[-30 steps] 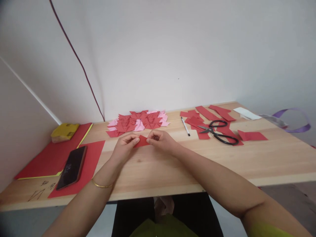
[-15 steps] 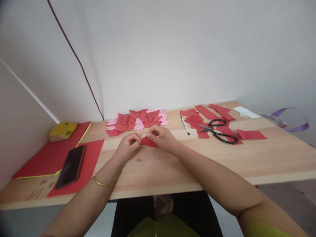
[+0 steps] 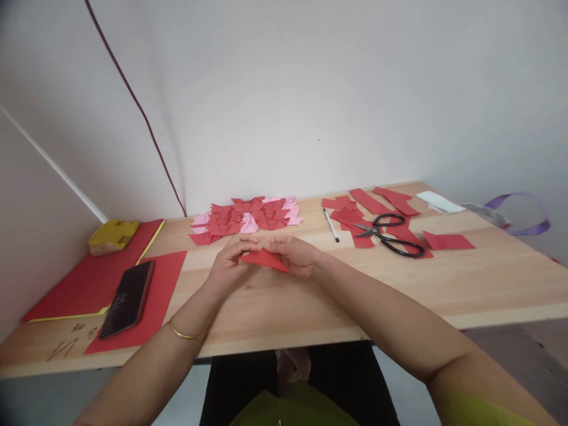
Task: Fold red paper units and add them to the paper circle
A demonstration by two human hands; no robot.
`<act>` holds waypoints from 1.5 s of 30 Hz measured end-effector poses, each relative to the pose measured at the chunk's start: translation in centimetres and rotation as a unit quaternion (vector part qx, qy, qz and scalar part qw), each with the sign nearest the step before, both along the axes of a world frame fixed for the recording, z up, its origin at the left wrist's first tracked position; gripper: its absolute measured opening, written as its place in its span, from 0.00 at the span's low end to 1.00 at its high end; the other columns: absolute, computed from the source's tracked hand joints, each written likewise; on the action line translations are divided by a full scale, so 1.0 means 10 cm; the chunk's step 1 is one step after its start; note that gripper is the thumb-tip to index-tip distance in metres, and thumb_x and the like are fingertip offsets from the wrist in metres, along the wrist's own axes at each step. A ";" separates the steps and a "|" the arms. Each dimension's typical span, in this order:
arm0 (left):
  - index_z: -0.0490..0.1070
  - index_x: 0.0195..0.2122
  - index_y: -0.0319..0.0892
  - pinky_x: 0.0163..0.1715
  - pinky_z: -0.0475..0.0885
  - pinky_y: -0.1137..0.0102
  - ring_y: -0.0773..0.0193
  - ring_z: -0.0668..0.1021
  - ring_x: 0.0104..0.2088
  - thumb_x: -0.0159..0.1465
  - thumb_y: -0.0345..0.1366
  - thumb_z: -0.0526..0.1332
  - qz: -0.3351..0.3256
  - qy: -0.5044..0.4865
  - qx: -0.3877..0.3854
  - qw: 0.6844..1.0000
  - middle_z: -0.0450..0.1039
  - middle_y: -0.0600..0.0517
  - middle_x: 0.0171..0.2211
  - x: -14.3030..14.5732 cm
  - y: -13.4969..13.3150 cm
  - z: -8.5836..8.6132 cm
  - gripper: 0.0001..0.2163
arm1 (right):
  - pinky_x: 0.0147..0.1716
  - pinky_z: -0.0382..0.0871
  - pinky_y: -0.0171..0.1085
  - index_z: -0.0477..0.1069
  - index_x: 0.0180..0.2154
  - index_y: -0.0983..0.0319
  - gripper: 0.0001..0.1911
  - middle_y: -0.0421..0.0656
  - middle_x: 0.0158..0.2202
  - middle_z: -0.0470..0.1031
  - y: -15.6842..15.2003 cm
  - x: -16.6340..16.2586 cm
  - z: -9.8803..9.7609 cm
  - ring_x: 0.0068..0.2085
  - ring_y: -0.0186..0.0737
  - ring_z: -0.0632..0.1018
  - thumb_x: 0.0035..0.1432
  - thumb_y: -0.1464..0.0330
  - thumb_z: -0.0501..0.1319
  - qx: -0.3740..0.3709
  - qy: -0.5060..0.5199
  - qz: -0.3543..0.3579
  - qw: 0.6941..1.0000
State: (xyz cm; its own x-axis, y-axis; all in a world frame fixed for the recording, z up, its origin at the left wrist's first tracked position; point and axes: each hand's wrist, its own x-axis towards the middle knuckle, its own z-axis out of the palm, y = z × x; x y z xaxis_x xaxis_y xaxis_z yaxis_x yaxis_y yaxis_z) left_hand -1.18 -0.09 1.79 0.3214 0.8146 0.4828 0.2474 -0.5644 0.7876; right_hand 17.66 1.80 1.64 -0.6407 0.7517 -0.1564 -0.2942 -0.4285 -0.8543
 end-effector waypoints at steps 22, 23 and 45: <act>0.71 0.26 0.38 0.31 0.68 0.71 0.68 0.73 0.27 0.51 0.40 0.68 0.047 -0.236 -0.265 0.934 0.72 0.53 0.25 0.11 0.01 -0.12 0.11 | 0.30 0.64 0.34 0.70 0.31 0.62 0.10 0.40 0.29 0.72 0.01 0.00 0.00 0.30 0.35 0.71 0.53 0.61 0.61 0.374 -0.245 -0.137 0.884; 0.71 0.26 0.38 0.31 0.67 0.72 0.69 0.72 0.27 0.51 0.40 0.68 0.049 -0.221 -0.258 0.939 0.71 0.54 0.24 0.11 0.01 -0.12 0.11 | 0.30 0.64 0.34 0.70 0.31 0.62 0.10 0.41 0.29 0.72 0.01 0.00 -0.01 0.30 0.35 0.71 0.53 0.61 0.61 0.382 -0.245 -0.134 0.881; 0.73 0.34 0.38 0.31 0.69 0.70 0.65 0.74 0.30 0.57 0.47 0.62 0.012 -0.316 -0.298 0.901 0.74 0.49 0.29 0.07 0.07 -0.06 0.15 | 0.25 0.55 0.32 0.67 0.25 0.63 0.16 0.37 0.22 0.65 0.09 0.16 0.09 0.25 0.30 0.63 0.51 0.56 0.61 0.299 -0.240 -0.111 0.917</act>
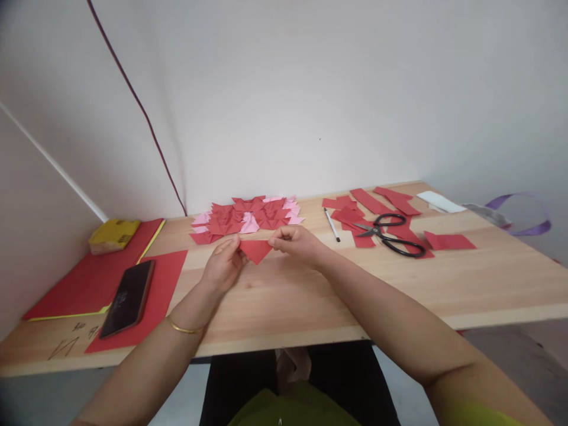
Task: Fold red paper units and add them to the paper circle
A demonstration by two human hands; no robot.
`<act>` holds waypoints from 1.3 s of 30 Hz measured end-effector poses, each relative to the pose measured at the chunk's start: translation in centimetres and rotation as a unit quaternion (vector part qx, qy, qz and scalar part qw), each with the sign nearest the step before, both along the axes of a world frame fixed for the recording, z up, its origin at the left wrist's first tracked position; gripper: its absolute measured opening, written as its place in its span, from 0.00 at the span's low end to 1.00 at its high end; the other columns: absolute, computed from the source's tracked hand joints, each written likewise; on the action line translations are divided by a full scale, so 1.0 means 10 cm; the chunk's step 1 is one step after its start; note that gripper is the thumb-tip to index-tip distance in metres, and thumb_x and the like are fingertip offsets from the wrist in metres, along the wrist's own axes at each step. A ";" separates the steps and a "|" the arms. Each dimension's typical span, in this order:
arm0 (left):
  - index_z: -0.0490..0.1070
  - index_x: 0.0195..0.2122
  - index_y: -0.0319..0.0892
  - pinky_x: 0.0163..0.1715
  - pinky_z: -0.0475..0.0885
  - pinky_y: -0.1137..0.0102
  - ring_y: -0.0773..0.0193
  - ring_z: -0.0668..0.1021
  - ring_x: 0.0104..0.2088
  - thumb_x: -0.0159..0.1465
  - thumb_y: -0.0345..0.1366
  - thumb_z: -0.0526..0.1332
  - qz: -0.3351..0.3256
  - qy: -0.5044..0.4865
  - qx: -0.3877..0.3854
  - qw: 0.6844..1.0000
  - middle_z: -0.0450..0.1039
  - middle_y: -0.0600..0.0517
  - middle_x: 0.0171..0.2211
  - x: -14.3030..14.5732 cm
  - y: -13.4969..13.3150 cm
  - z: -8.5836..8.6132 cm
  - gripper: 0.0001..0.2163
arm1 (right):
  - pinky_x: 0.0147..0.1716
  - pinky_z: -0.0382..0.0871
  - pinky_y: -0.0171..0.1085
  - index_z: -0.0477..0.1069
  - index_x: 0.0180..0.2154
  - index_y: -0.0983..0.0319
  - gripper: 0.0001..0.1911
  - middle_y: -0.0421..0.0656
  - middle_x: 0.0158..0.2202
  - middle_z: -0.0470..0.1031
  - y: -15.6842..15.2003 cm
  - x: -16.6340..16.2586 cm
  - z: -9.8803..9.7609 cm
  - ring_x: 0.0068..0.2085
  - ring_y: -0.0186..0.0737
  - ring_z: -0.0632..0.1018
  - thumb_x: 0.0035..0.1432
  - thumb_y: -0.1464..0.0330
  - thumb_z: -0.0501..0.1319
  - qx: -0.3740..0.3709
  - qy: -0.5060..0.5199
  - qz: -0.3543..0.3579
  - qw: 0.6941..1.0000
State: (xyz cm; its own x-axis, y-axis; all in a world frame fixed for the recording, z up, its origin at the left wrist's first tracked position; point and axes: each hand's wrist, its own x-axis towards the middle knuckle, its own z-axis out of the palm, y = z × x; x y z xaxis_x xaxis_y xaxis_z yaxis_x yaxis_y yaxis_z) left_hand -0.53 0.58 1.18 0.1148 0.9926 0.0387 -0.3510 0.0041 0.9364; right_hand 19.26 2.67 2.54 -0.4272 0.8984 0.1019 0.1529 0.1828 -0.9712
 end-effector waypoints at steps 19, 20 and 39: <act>0.73 0.26 0.42 0.32 0.66 0.71 0.65 0.73 0.30 0.58 0.32 0.59 0.035 0.393 0.268 0.879 0.72 0.51 0.27 0.03 -0.12 0.09 0.05 | 0.31 0.64 0.34 0.68 0.28 0.61 0.01 0.41 0.28 0.71 -0.10 -0.14 -0.05 0.30 0.35 0.71 0.51 0.71 0.59 0.259 -0.090 0.005 0.962; 0.73 0.27 0.42 0.32 0.65 0.71 0.65 0.73 0.30 0.58 0.32 0.58 0.033 0.400 0.286 0.870 0.72 0.51 0.27 0.03 -0.13 0.08 0.05 | 0.29 0.63 0.34 0.67 0.26 0.61 0.02 0.41 0.27 0.70 -0.11 -0.16 -0.07 0.29 0.34 0.70 0.50 0.71 0.59 0.263 -0.092 -0.002 0.960; 0.72 0.26 0.40 0.34 0.66 0.71 0.65 0.73 0.31 0.58 0.34 0.59 0.074 0.425 0.229 0.872 0.72 0.52 0.27 -0.16 -0.02 0.08 0.06 | 0.29 0.64 0.34 0.69 0.29 0.62 0.05 0.41 0.28 0.71 0.04 0.10 0.05 0.30 0.35 0.70 0.52 0.67 0.57 0.182 -0.113 -0.090 0.973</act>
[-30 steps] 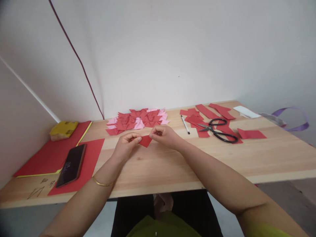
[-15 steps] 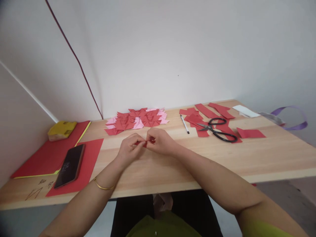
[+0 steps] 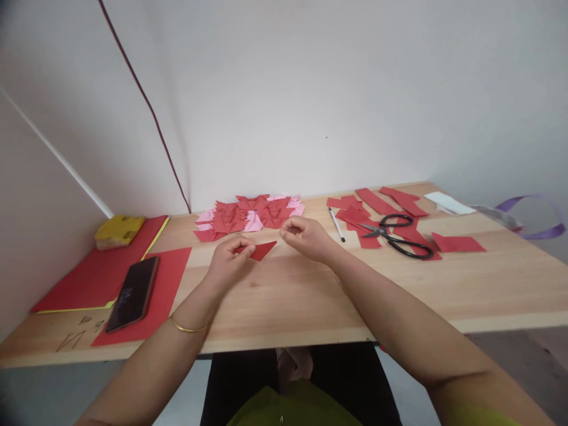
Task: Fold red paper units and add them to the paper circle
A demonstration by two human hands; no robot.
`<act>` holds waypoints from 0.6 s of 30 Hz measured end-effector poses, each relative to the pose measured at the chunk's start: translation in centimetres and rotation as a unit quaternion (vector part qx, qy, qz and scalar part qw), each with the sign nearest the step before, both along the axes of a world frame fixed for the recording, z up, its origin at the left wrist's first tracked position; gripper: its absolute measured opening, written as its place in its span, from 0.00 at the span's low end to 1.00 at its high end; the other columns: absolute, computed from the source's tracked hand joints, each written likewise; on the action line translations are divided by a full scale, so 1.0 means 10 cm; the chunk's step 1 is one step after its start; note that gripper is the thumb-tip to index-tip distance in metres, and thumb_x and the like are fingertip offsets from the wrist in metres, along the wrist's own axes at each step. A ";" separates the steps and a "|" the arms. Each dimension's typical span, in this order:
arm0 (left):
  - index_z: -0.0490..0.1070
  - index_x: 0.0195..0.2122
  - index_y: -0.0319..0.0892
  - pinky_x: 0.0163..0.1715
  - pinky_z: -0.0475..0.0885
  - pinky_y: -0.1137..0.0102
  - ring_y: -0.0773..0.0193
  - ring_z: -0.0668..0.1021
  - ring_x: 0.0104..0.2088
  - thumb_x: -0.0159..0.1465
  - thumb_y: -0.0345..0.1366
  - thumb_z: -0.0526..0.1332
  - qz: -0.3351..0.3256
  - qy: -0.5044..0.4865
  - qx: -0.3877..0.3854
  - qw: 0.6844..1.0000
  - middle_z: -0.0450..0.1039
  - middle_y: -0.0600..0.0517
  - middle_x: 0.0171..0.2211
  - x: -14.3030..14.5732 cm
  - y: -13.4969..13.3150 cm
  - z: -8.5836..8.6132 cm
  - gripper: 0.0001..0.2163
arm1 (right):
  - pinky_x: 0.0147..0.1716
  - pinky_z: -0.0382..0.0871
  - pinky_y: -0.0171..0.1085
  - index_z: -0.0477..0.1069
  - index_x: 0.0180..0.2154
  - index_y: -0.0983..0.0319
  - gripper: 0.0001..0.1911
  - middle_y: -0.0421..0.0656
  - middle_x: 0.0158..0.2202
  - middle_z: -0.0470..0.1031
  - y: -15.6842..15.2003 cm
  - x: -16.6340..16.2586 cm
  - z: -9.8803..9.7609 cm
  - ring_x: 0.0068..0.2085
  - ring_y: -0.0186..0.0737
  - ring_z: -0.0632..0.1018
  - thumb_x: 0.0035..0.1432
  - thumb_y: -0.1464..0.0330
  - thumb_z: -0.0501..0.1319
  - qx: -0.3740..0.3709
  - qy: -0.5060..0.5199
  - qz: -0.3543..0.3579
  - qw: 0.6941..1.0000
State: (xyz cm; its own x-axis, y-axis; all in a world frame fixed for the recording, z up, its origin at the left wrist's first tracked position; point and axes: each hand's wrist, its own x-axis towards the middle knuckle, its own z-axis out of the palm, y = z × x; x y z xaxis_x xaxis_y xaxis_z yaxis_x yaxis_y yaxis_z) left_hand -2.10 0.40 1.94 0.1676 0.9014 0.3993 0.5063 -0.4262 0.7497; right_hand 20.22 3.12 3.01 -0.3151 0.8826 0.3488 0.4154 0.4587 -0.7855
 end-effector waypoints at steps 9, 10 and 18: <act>0.72 0.26 0.40 0.33 0.66 0.72 0.66 0.73 0.31 0.58 0.32 0.58 -0.034 0.027 -0.004 0.999 0.73 0.52 0.27 0.04 -0.01 0.03 0.06 | 0.28 0.63 0.33 0.69 0.26 0.62 0.08 0.41 0.26 0.71 -0.09 -0.14 -0.02 0.28 0.34 0.70 0.55 0.67 0.56 0.003 -0.026 0.068 0.997; 0.71 0.25 0.40 0.33 0.66 0.72 0.66 0.72 0.30 0.57 0.31 0.58 -0.035 0.032 -0.001 0.999 0.72 0.52 0.26 0.04 -0.01 0.03 0.06 | 0.28 0.63 0.33 0.69 0.26 0.62 0.07 0.41 0.26 0.71 -0.09 -0.13 -0.02 0.28 0.33 0.70 0.54 0.68 0.56 0.007 -0.028 0.067 0.997; 0.70 0.21 0.39 0.25 0.61 0.74 0.69 0.67 0.24 0.51 0.28 0.57 0.019 0.041 -0.035 0.998 0.68 0.54 0.22 -0.11 0.04 0.06 0.04 | 0.28 0.60 0.33 0.67 0.26 0.63 0.07 0.40 0.26 0.68 0.05 0.05 -0.02 0.28 0.33 0.68 0.54 0.68 0.57 -0.001 -0.042 0.032 0.999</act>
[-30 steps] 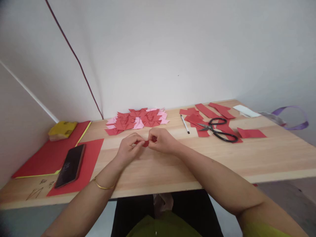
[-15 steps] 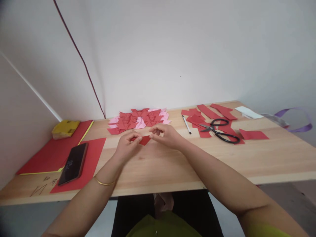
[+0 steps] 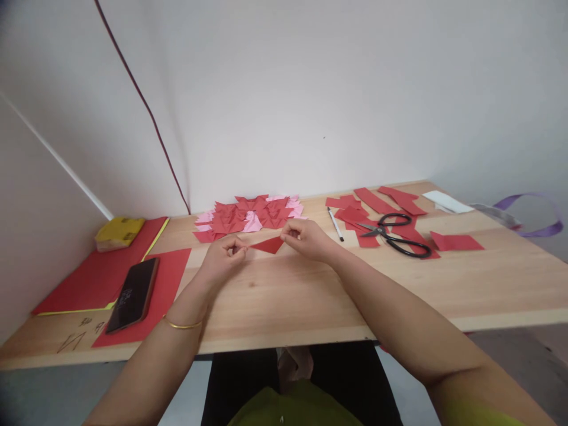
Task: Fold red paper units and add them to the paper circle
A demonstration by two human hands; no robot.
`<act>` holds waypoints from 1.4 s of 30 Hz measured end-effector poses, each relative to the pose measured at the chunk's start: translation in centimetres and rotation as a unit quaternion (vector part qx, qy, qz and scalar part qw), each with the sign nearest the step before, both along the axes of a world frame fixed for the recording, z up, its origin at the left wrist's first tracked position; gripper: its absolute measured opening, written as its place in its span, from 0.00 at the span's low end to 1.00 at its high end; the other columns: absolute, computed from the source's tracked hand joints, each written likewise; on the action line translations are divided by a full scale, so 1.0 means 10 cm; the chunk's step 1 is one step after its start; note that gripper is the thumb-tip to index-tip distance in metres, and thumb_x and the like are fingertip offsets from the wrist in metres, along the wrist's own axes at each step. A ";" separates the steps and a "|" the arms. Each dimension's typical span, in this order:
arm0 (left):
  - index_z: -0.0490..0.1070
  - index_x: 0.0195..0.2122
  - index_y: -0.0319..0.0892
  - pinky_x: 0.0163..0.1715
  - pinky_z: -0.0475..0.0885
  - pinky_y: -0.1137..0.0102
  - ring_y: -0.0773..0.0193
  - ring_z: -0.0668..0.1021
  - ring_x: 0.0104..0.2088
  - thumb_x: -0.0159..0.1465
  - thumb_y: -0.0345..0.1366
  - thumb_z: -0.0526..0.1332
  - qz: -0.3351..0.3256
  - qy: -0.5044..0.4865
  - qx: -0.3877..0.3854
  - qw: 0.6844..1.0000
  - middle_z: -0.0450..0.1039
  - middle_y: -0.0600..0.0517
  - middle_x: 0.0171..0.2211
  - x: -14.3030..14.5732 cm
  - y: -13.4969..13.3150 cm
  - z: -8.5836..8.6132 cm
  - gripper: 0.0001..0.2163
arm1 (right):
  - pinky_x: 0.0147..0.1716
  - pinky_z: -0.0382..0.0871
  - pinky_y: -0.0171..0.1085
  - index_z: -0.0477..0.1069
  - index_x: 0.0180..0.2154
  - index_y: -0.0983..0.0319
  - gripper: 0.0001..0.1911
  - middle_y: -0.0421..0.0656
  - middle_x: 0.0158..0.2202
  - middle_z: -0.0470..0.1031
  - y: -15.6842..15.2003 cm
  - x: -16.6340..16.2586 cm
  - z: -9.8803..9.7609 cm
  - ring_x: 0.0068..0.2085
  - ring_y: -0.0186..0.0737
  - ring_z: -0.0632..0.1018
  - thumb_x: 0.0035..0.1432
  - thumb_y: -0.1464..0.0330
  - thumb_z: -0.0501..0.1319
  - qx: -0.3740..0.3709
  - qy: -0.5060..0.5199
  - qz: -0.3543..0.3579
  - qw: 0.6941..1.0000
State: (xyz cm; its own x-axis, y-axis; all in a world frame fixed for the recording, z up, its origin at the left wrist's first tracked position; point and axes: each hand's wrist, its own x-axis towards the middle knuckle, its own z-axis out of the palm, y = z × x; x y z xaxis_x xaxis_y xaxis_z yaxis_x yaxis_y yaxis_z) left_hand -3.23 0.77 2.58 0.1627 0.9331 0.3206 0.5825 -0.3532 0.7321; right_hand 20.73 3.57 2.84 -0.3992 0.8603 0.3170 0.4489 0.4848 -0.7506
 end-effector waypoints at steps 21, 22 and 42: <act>0.73 0.27 0.40 0.32 0.65 0.71 0.66 0.72 0.30 0.57 0.36 0.61 -0.018 -0.108 -0.012 0.994 0.72 0.52 0.27 0.12 0.00 -0.11 0.06 | 0.32 0.64 0.35 0.69 0.33 0.62 0.07 0.43 0.31 0.72 -0.05 -0.09 -0.02 0.32 0.36 0.71 0.55 0.66 0.57 0.003 0.017 0.033 0.999; 0.73 0.27 0.40 0.31 0.65 0.71 0.66 0.72 0.30 0.57 0.36 0.60 -0.018 -0.088 0.003 0.996 0.72 0.52 0.27 0.14 -0.02 -0.10 0.06 | 0.34 0.65 0.36 0.70 0.35 0.62 0.06 0.44 0.33 0.73 -0.07 -0.11 -0.01 0.34 0.37 0.72 0.54 0.67 0.58 0.035 0.018 0.032 0.999; 0.71 0.24 0.40 0.29 0.64 0.72 0.67 0.70 0.28 0.58 0.38 0.59 -0.040 -0.045 -0.016 0.998 0.70 0.52 0.25 0.07 -0.07 0.01 0.09 | 0.29 0.61 0.33 0.68 0.24 0.62 0.05 0.39 0.24 0.70 -0.09 -0.07 0.01 0.28 0.34 0.69 0.43 0.75 0.55 0.041 -0.052 0.010 0.998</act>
